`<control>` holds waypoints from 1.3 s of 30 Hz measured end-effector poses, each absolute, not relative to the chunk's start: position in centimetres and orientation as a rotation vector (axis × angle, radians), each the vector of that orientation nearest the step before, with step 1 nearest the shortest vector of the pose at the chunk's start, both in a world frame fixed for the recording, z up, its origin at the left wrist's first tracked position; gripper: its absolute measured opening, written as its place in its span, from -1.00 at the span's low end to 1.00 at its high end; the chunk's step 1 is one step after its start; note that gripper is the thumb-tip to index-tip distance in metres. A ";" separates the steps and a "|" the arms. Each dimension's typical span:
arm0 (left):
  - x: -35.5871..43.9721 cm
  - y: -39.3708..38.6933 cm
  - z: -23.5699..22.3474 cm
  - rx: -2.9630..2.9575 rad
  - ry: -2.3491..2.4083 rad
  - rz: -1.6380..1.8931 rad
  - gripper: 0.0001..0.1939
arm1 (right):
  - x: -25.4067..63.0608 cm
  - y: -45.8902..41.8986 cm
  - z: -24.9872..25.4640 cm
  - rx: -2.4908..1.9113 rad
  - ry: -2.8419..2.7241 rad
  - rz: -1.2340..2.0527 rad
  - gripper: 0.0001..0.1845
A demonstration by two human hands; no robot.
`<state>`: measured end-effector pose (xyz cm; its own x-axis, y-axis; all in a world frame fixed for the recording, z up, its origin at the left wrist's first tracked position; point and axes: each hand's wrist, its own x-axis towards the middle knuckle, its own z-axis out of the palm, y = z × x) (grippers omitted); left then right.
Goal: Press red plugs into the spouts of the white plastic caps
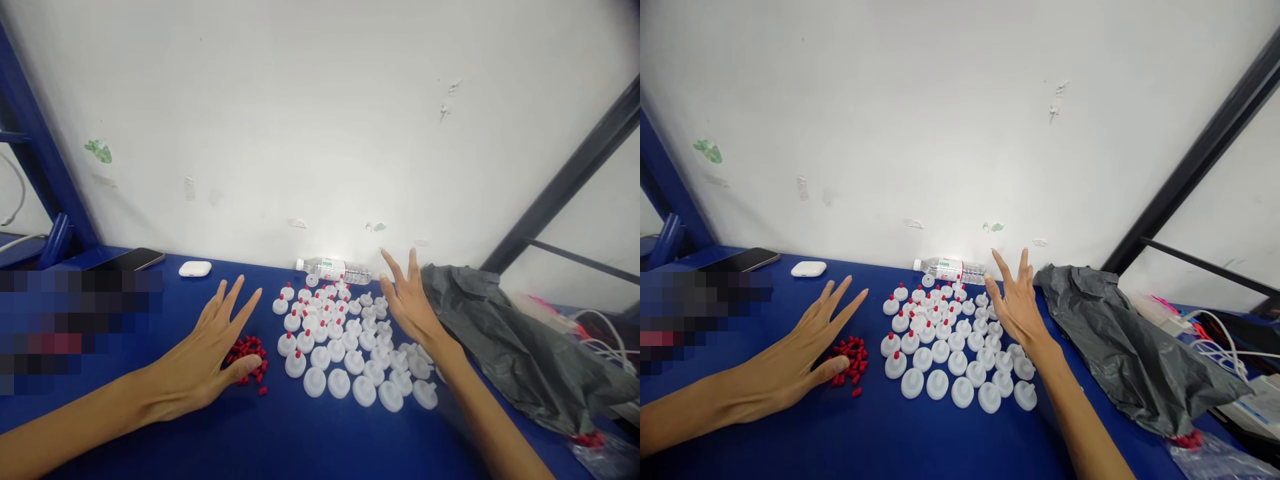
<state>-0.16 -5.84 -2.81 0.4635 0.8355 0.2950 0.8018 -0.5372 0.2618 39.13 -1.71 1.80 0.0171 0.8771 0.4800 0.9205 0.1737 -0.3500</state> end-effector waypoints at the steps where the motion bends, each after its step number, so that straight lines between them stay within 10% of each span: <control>1: -0.1 -5.8 -2.8 2.580 1.473 0.651 -0.21 | 39.2 -1.7 1.8 -1.704 -1.843 -0.092 -0.31; 6: -0.2 -4.9 -2.8 2.440 1.510 0.796 -0.47 | 39.5 -1.2 1.2 -1.692 -1.777 -0.148 -0.34; 39: -1.2 -3.6 -4.4 2.699 1.541 0.434 -0.43 | 38.7 -1.2 1.2 -1.594 -1.943 -0.140 -0.30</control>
